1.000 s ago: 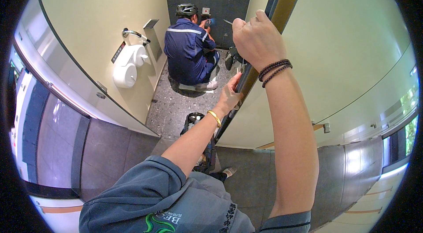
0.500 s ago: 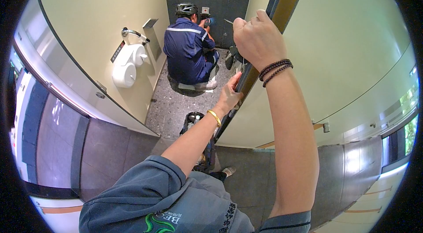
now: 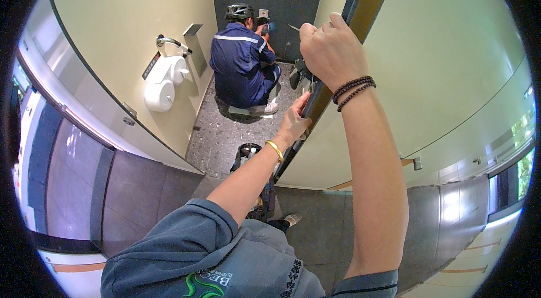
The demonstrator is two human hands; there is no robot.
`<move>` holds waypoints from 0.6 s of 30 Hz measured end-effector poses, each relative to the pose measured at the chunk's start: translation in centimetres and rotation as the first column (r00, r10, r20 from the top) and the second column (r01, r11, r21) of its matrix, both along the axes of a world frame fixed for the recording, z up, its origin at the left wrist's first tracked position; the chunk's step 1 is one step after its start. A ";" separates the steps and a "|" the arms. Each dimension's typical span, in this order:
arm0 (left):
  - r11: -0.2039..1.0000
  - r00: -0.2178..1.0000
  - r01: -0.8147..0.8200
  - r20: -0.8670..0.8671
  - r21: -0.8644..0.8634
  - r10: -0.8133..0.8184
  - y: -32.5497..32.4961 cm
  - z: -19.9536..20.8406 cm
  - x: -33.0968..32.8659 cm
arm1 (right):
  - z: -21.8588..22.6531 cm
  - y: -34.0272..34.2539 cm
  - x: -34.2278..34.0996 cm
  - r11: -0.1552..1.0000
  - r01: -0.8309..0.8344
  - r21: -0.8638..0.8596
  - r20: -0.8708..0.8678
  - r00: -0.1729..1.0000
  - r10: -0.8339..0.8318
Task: Repairing or inspecting an automatic flushing sensor mechanism in a public restroom stall.
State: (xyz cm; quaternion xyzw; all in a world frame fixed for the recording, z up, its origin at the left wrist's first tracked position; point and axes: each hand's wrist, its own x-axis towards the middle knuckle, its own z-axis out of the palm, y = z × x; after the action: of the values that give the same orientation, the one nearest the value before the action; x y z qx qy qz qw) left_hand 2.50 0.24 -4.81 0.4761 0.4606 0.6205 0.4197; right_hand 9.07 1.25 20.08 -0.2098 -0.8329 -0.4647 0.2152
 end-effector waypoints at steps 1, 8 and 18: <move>1.000 1.000 0.007 0.001 -0.001 -0.007 -0.1 0.2 0.1 | 0.0 0.1 0.1 1.000 0.006 0.002 0.002 1.000 -0.006; 1.000 0.999 -0.008 -0.037 0.023 0.009 -0.3 0.8 0.2 | -0.1 0.1 0.2 1.000 -0.010 0.004 -0.004 1.000 0.010; 0.999 0.999 -0.024 -0.034 0.026 0.025 0.2 -0.4 0.2 | -0.1 0.0 0.1 0.998 0.063 -0.031 0.020 0.998 -0.063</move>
State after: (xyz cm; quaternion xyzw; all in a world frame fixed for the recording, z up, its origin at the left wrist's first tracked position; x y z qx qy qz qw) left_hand 2.72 0.48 -5.18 0.4863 0.4653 0.6234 0.3980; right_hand 9.18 1.23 20.02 -0.2349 -0.8352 -0.4600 0.1890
